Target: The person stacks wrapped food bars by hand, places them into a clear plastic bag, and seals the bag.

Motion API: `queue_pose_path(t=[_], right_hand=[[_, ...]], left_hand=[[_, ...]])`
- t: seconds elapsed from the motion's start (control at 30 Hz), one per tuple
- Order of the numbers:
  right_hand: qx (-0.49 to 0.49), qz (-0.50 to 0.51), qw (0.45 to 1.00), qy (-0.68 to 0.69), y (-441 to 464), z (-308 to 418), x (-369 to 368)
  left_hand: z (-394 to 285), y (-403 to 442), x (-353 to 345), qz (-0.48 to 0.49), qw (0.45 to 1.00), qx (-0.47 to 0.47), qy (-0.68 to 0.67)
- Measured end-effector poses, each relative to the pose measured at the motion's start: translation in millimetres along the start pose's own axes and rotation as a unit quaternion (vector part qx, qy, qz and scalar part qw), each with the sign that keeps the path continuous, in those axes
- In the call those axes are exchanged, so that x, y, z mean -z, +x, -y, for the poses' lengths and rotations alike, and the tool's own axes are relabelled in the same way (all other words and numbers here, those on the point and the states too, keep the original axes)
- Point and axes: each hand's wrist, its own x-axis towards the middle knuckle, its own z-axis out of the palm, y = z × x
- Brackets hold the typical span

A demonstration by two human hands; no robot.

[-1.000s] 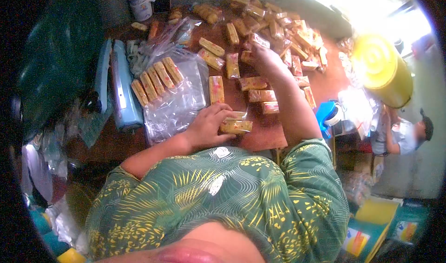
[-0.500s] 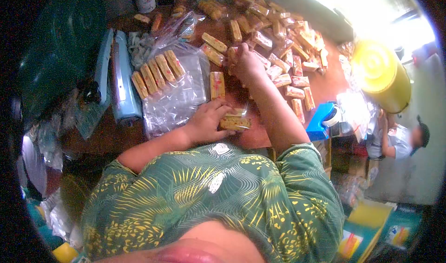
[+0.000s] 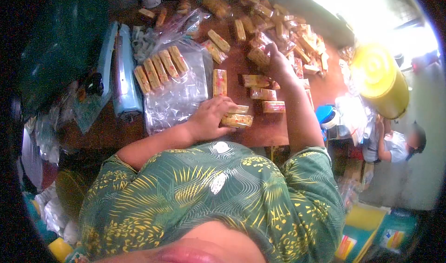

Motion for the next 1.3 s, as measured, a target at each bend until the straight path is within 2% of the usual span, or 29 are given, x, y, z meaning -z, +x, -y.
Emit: queue_pose_path(t=[0.1, 0.2, 0.23, 0.3, 0.37, 0.43, 0.47, 0.53, 0.57, 0.6, 0.7, 0.8, 0.83, 0.93, 0.97, 1.03, 1.07, 1.1, 1.13, 1.17, 1.27, 1.3], right_hand=[[-0.019, -0.029, 0.998, -0.049, -12.9, -0.8, -2.7], [-0.036, -0.087, 0.995, -0.016, -10.3, 1.0, 2.9], [0.078, -0.107, 0.987, -0.095, -8.3, -11.1, 0.9], [0.293, -0.135, 0.913, -0.25, -11.5, -72.4, -12.6], [0.291, -0.089, 0.947, -0.104, -52.3, -72.3, -11.1], [0.127, -0.04, 0.991, 0.031, -151.0, 7.6, 14.0], [0.116, -0.009, 0.993, -0.004, -167.8, 2.0, 10.8], [0.061, -0.011, 0.998, 0.025, -201.6, 13.4, 6.9], [0.092, -0.049, 0.994, -0.024, -204.7, -12.5, -9.2], [0.066, -0.061, 0.995, 0.049, -196.5, -71.7, -29.4], [-0.054, -0.064, 0.995, -0.06, -194.1, -57.9, -7.6], [-0.041, 0.026, 0.979, 0.2, -186.7, -45.7, -15.2], [-0.021, 0.103, 0.969, 0.222, -193.7, -18.9, -8.3], [0.025, 0.153, 0.977, 0.147, -182.2, -22.4, -25.1], [0.05, 0.121, 0.983, 0.131, -178.2, -26.2, -32.1], [0.105, 0.051, 0.989, 0.093, -172.5, -23.8, -45.2], [0.035, 0.059, 0.941, 0.331, -178.8, -19.2, -51.9], [-0.037, 0.064, 0.834, 0.546, -193.5, 4.0, -57.8], [-0.107, 0.066, 0.676, 0.726, -200.2, 19.5, -62.8], [-0.039, -0.019, 0.691, 0.722, -189.3, 1.5, -90.4], [-0.007, -0.072, 0.657, 0.75, -186.0, 1.2, -107.4], [-0.013, -0.056, 0.705, 0.707, -186.0, -0.1, -104.3]], left_hand=[[0.1, -0.9, 1.8, -0.001, 1.0, 0.012, -0.013], [2.6, -1.8, -4.2, -0.027, 0.999, 0.025, 0.035], [4.0, -0.2, -1.5, -0.024, 0.999, 0.034, 0.024], [6.9, 0.3, -0.7, -0.014, 0.998, 0.057, -0.007], [9.2, -0.4, -7.7, -0.048, 0.997, 0.041, 0.036], [8.0, -0.9, -11.0, -0.056, 0.995, 0.036, 0.076], [7.0, -0.8, -9.3, -0.048, 0.995, 0.037, 0.08], [2.7, -1.1, -4.6, -0.03, 0.995, 0.04, 0.087], [5.7, -1.3, -6.6, -0.028, 0.995, 0.046, 0.084], [3.6, -1.8, -5.9, -0.017, 0.995, 0.035, 0.087], [-0.9, -3.5, -3.1, 0.029, 0.996, 0.001, 0.09], [-0.3, -6.2, -2.5, 0.096, 0.993, -0.043, -0.048], [1.2, -7.6, -4.1, 0.133, 0.985, -0.011, -0.112], [-3.7, -5.6, 1.3, 0.083, 0.991, -0.104, -0.013], [-7.6, -6.4, 6.4, 0.131, 0.99, -0.058, 0.008], [5.8, -2.6, -4.4, 0.138, 0.989, -0.046, 0.03], [7.1, 1.9, -7.4, 0.144, 0.988, -0.036, 0.038], [6.2, 6.5, -10.7, 0.186, 0.981, -0.009, 0.056], [1.8, 8.1, -13.9, 0.188, 0.98, 0.008, 0.068], [-3.0, 9.2, -17.7, 0.19, 0.978, 0.026, 0.078], [2.7, 9.9, -23.9, 0.187, 0.981, 0.041, 0.035], [5.6, 10.1, -24.5, 0.188, 0.981, 0.041, 0.007]])
